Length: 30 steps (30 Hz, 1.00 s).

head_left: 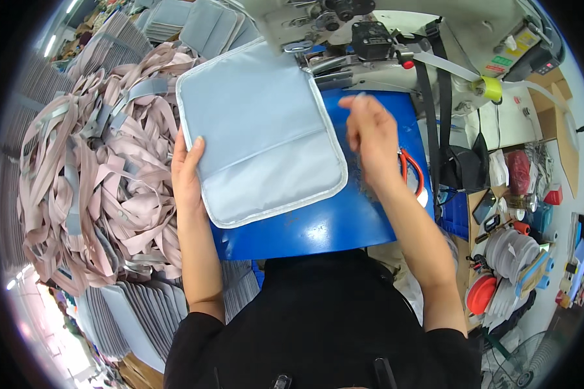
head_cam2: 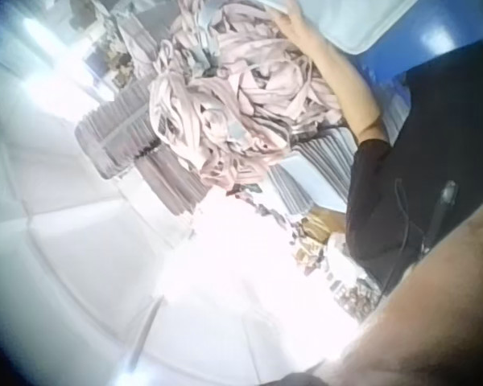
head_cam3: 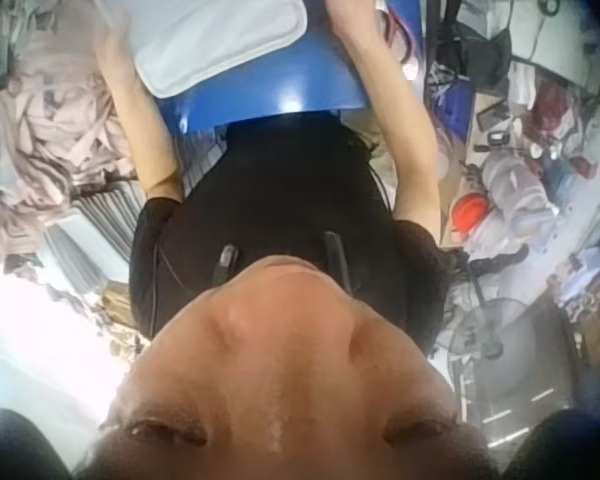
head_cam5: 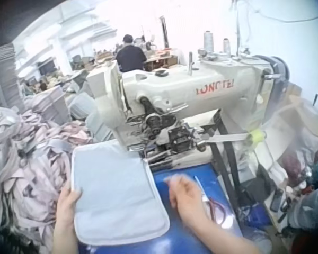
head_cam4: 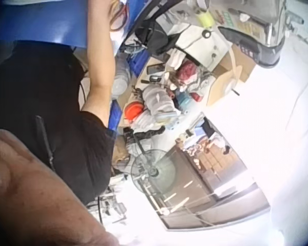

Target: The person assembles light blue fabric pouches by inserting elastic straps into the top edges. They use scissors to trim excess strap material and a sewing machine to stitch the straps in place. The person handles multiple pouches sequentially, folding and aligning the fabric before sewing.

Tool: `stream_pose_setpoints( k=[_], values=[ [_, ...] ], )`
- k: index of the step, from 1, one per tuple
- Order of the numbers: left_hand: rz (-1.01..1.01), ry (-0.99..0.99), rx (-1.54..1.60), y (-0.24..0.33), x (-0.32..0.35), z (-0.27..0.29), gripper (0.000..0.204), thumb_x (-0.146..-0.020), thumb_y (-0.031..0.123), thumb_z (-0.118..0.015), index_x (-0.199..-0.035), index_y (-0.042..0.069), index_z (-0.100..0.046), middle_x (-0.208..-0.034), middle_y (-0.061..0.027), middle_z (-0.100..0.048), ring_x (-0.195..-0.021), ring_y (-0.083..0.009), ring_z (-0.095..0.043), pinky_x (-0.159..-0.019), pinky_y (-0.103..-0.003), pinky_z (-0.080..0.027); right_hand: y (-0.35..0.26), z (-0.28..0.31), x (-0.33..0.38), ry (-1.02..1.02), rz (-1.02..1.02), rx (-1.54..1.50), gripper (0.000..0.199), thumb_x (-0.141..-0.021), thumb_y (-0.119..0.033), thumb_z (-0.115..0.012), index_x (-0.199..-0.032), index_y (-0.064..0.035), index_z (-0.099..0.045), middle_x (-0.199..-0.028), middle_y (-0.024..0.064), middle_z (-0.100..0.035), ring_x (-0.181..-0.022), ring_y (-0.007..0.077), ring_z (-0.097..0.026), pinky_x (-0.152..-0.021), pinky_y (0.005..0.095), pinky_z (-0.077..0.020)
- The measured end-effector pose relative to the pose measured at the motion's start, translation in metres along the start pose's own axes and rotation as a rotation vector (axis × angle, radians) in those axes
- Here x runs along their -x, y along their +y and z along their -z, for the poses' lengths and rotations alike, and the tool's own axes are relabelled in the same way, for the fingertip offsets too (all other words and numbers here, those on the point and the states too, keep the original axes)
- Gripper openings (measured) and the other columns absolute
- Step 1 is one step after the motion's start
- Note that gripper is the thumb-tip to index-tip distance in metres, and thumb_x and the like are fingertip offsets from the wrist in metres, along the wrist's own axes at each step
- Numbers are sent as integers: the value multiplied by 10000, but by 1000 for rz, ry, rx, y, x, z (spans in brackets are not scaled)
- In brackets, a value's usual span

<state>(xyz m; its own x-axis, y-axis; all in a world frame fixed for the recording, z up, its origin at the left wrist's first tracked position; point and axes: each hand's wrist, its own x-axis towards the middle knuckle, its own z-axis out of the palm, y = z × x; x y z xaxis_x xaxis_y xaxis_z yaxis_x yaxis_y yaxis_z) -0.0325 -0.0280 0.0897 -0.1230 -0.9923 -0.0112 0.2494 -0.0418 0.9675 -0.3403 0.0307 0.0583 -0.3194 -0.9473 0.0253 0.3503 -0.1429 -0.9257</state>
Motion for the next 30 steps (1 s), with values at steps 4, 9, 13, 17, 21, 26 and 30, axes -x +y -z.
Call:
stream_pose_setpoints(
  k=[4, 9, 13, 17, 21, 26, 30],
  values=[
    [29, 9, 9, 2, 23, -9, 625, -987, 118, -658, -1550, 21, -404, -1378, -142, -613, -1216, -217, -630, -1024, -352, -522, 8, -6, 28, -90, -10, 192, 338, -990, -237, -735, -1197, 20, -665, -703, -90, -517, -622, -7, -405, -565, 196, -323],
    [22, 7, -117, -1, 44, -9, 645, -967, 124, -678, -1538, -8, -409, -1408, -143, -595, -1235, -210, -616, -1052, -349, -495, 11, -2, 34, -213, -58, 41, 394, -1028, -183, -671, -1340, 51, -609, -833, -33, -650, -710, 2, -531, -633, 187, -408],
    [-22, 61, -133, 4, 37, -10, 581, -960, 91, -703, -1487, 5, -476, -1310, -128, -657, -1144, -183, -659, -997, -337, -529, 3, -17, 38, -149, -155, -276, 397, -1048, -156, -617, -1378, 59, -573, -1071, 56, -729, -874, 56, -669, -742, 203, -516],
    [-51, 72, -123, 11, 16, -15, 572, -951, 92, -717, -1471, -6, -500, -1291, -123, -673, -1119, -177, -668, -979, -328, -533, 13, -19, 18, -184, -183, -357, 406, -1042, -180, -627, -1375, 46, -576, -1146, 85, -734, -933, 93, -708, -766, 221, -552],
    [-66, 59, -124, 20, -11, -13, 574, -944, 101, -729, -1464, -15, -513, -1284, -121, -678, -1102, -181, -674, -976, -322, -533, 18, -29, -8, -174, -160, -371, 391, -1031, -193, -642, -1343, 38, -595, -1129, 83, -737, -915, 95, -710, -731, 221, -549],
    [-98, 32, -124, 25, -50, -11, 558, -936, 96, -734, -1445, -18, -535, -1279, -133, -680, -1086, -192, -685, -949, -324, -551, 13, -21, -32, -198, -140, -243, 308, -1018, -183, -662, -1250, 17, -636, -849, -31, -647, -706, 33, -583, -590, 193, -447],
    [-101, 35, -91, 28, -64, -8, 571, -923, 90, -747, -1440, -27, -534, -1278, -145, -679, -1083, -209, -694, -926, -341, -571, -62, 3, -9, -10, 138, 368, 210, -1012, -180, -678, -1193, -75, -689, -748, -98, -546, -633, 11, -482, -564, 187, -387]
  ],
)
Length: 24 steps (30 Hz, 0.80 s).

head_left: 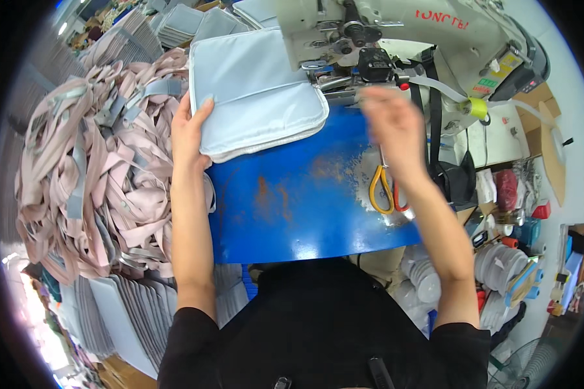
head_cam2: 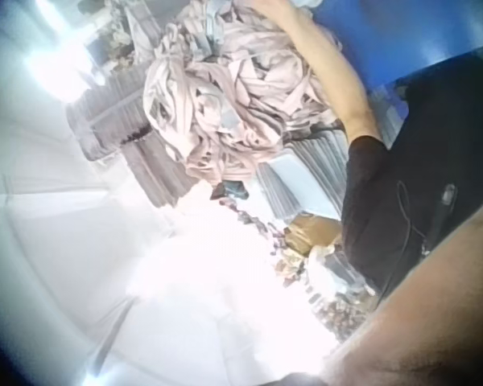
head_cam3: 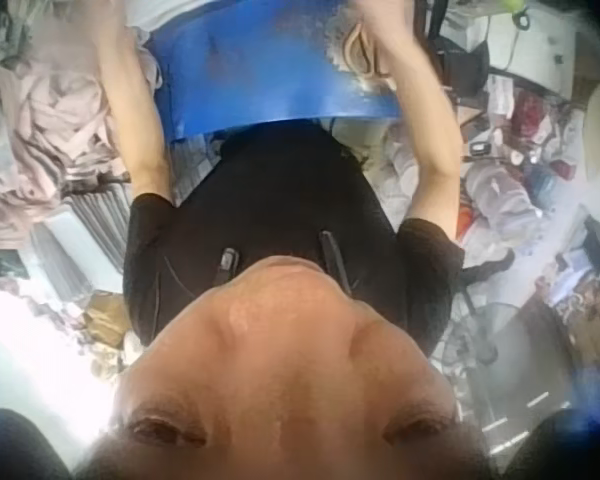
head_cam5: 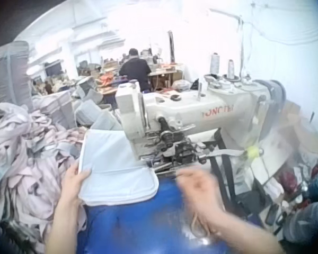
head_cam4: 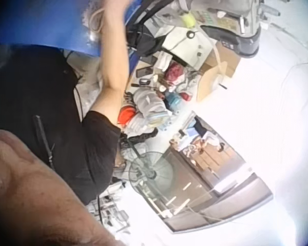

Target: The person assembles light blue fabric pouches by inserting elastic straps into the top edges. They use scissors to trim excess strap material and a sewing machine to stitch the straps in place. The person handles multiple pouches sequentially, folding and aligning the fabric before sewing.

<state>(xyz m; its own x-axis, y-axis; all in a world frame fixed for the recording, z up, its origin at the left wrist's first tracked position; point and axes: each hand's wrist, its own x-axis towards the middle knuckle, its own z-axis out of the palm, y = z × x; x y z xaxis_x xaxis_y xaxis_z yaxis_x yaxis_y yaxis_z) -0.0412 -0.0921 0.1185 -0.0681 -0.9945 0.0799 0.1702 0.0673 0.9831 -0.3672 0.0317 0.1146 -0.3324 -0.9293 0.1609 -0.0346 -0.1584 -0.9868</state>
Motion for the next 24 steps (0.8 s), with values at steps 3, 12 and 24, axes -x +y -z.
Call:
stream_pose_setpoints(
  k=[3, 12, 24],
  values=[
    [-4, 16, 49, -6, -3, 2, 569, -922, 98, -755, -1432, -31, -537, -1277, -152, -676, -1096, -223, -692, -929, -355, -577, -71, 95, -28, 463, 667, 332, 221, -1006, -131, -674, -1207, -43, -699, -1106, 60, -712, -959, 120, -632, -901, 269, -501],
    [52, 53, -32, -13, -7, 2, 490, -933, 180, -730, -1375, 10, -606, -1258, -99, -689, -1108, -187, -664, -962, -316, -514, -184, 404, -235, 437, 45, 1201, 607, -981, -439, -608, -1383, 16, -622, -1317, 187, -679, -1134, 285, -663, -968, 374, -504],
    [99, -18, 72, -71, 40, 23, 664, -925, 37, -728, -1516, 13, -428, -1389, -143, -585, -1240, -245, -595, -1062, -372, -479, -96, 397, -186, 675, 450, 242, 495, -1067, -333, -551, -1372, 54, -605, -1270, 120, -672, -1146, 205, -591, -1054, 332, -423]
  ],
)
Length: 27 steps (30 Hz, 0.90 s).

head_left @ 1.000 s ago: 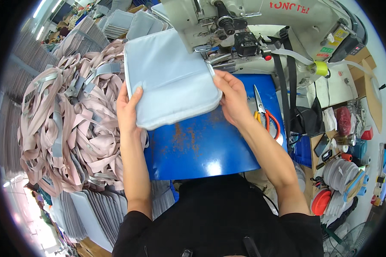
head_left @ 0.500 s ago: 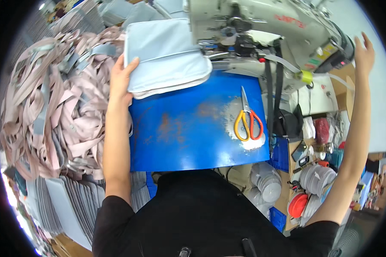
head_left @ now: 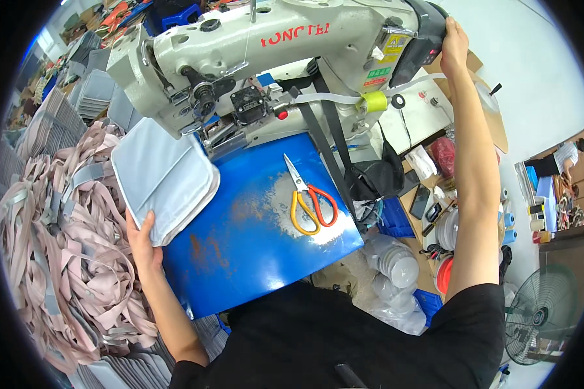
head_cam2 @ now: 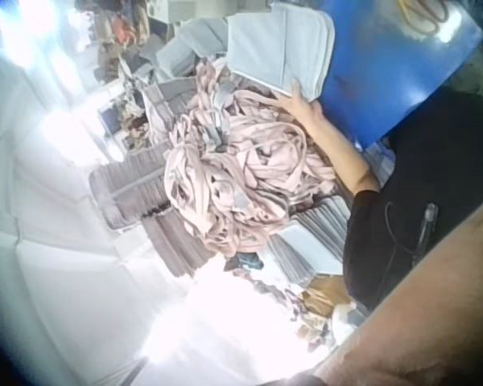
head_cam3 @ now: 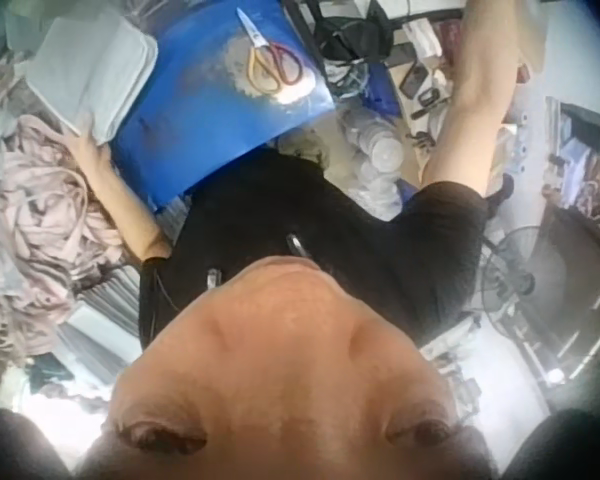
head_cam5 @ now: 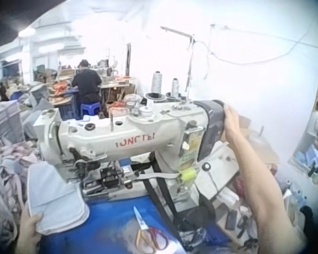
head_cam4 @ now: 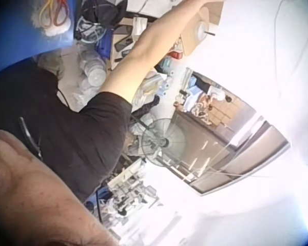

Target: The person assembles light blue fabric pouches by inserting elastic straps into the top edges. They use scissors to trim excess strap material and a sewing machine to stitch the straps in place. The person handles multiple pouches sequentially, folding and aligning the fabric before sewing.

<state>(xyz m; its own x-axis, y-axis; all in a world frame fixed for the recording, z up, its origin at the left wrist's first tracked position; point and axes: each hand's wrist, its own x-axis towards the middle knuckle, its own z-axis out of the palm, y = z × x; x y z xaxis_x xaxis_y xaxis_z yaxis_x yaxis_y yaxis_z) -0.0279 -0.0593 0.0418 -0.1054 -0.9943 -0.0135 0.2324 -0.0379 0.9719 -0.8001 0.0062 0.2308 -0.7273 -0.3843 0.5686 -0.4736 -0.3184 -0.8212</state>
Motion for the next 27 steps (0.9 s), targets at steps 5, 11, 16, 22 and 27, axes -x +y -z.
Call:
stream_pose_setpoints(
  k=[5, 11, 16, 22, 27],
  values=[
    [30, 116, -21, -53, 26, 66, 659, -927, 1, -706, -1520, 5, -418, -1419, -141, -578, -1272, -264, -584, -1081, -382, -471, -38, -10, 91, 27, 230, 367, 462, -1065, -305, -572, -1331, 70, -612, -1228, 140, -674, -1084, 211, -623, -1006, 343, -465],
    [-1, 123, -41, -48, 29, 54, 639, -900, 79, -770, -1467, -8, -487, -1367, -126, -624, -1238, -222, -594, -1074, -350, -451, -101, -51, 392, -854, 280, 643, 486, -796, -123, -840, -1237, -55, -650, -917, 110, -670, -829, 231, -657, -752, 387, -553],
    [8, 148, 17, -51, 33, 50, 665, -880, 87, -797, -1462, -7, -488, -1337, -123, -632, -1209, -201, -604, -1059, -345, -461, -85, -67, 428, -1196, -258, 663, 770, -753, -30, -821, -1452, 17, -502, -841, 115, -636, -692, 186, -642, -665, 292, -533],
    [13, 155, 5, -47, 36, 50, 714, -882, 134, -804, -1496, 1, -466, -1364, -133, -616, -1232, -221, -600, -1079, -364, -454, -71, -90, 443, -1212, -687, 110, 792, -785, -151, -843, -1482, -28, -488, -834, 91, -655, -762, 155, -663, -713, 263, -514],
    [15, 135, 9, -46, 35, 49, 666, -899, 105, -779, -1485, 3, -481, -1356, -120, -623, -1231, -204, -599, -1066, -351, -462, -76, -177, 451, -1242, -102, 465, 760, -753, -398, -914, -1377, -122, -577, -869, 87, -671, -755, 198, -644, -722, 337, -518]
  ],
)
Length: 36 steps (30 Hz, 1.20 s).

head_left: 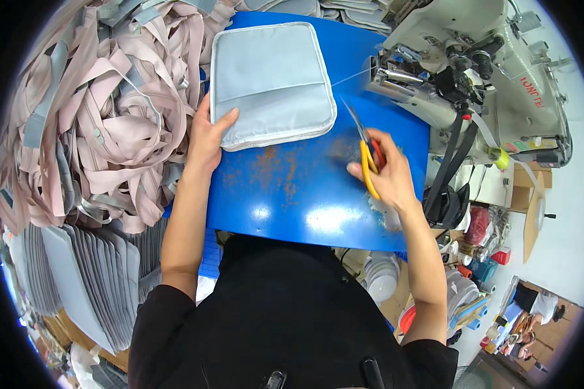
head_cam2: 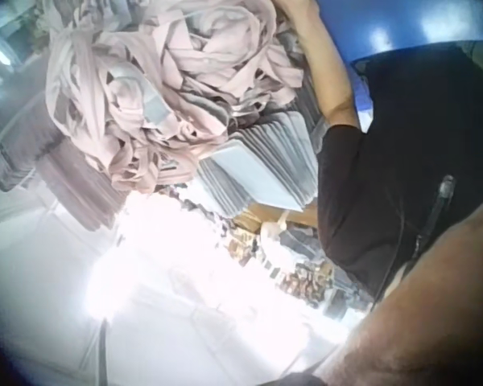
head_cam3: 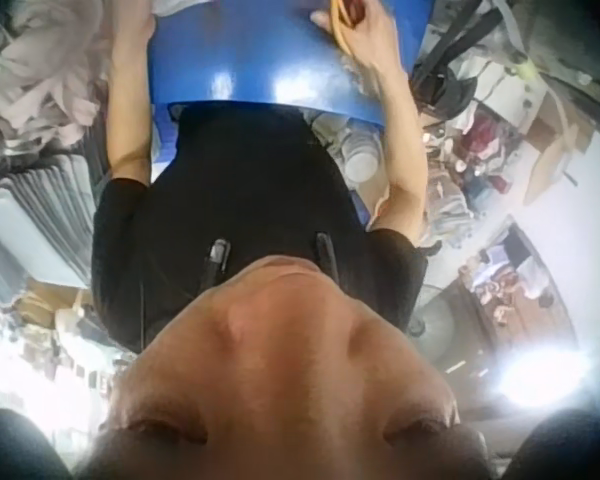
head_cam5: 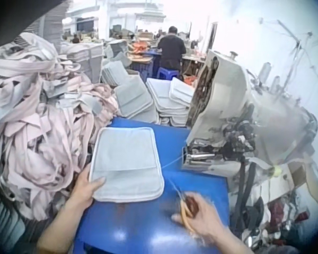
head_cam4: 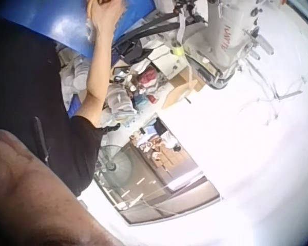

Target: The person assembles light blue fabric pouches by inserting elastic straps into the top edges. They use scissors to trim excess strap material and a sewing machine to stitch the straps in place. The person handles multiple pouches sequentially, folding and aligning the fabric before sewing.

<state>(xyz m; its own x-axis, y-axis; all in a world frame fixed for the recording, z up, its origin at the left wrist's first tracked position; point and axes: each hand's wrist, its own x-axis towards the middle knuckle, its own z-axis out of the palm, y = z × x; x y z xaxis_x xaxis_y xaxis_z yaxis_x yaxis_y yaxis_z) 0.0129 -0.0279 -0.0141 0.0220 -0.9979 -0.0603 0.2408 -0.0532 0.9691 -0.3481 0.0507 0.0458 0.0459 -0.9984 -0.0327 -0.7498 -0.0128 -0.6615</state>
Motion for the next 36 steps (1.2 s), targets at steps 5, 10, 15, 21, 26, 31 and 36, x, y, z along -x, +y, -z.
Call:
stream_pose_setpoints(
  k=[5, 10, 15, 21, 26, 31, 36],
  values=[
    [7, 19, -6, 1, -3, 1, 653, -900, 94, -776, -1479, 4, -487, -1351, -120, -627, -1216, -200, -607, -1053, -345, -471, -9, -13, -39, 23, -97, -18, 655, -771, -403, -916, -1285, -102, -642, -855, 91, -714, -745, 193, -668, -686, 349, -522],
    [-61, 36, 9, 10, -30, -19, 656, -881, 59, -766, -1475, -5, -495, -1331, -124, -642, -1200, -206, -621, -1039, -340, -485, -1, -15, -24, 63, -167, -149, 525, -826, -238, -900, -1263, -70, -663, -823, 68, -727, -736, 99, -649, -662, 288, -525],
    [-309, 61, 7, 22, -131, -78, 649, -851, 37, -765, -1455, 0, -532, -1291, -134, -674, -1156, -204, -647, -1004, -340, -510, 26, -17, 25, 153, -131, -127, 571, -790, -147, -922, -1292, -47, -668, -829, 19, -694, -721, 64, -592, -662, 245, -515],
    [-381, 133, 204, 98, -310, -148, 448, -879, 131, -735, -1300, 20, -628, -1104, -137, -694, -946, -251, -690, -817, -387, -552, 8, -5, 44, 164, -178, -155, 547, -798, -76, -900, -1288, -25, -661, -806, 37, -699, -700, 50, -597, -641, 226, -508],
    [-781, 202, -236, 188, -393, -139, 243, -840, 158, -713, -1024, 0, -713, -926, -106, -715, -867, -177, -666, -733, -381, -537, 17, -9, 55, 218, -46, 3, 580, -782, -157, -905, -1291, -45, -653, -794, 79, -712, -626, 109, -640, -609, 276, -519],
    [-999, 200, -615, 355, -282, -87, 353, -842, 201, -728, -1106, -31, -762, -891, -90, -770, -775, -163, -694, -707, -329, -550, 14, -2, 46, 106, -55, 126, 664, -805, -203, -818, -1397, -94, -537, -796, 123, -711, -665, 309, -708, -618, 399, -543],
    [-1203, 298, -1438, 485, -111, -25, 315, -869, 229, -720, -1031, -35, -779, -817, -145, -773, -734, -176, -717, -710, -344, -569, 22, -4, 56, 182, 7, 59, 568, -813, -124, -799, -1352, -95, -623, -902, 125, -681, -731, 288, -665, -662, 391, -531]
  ],
)
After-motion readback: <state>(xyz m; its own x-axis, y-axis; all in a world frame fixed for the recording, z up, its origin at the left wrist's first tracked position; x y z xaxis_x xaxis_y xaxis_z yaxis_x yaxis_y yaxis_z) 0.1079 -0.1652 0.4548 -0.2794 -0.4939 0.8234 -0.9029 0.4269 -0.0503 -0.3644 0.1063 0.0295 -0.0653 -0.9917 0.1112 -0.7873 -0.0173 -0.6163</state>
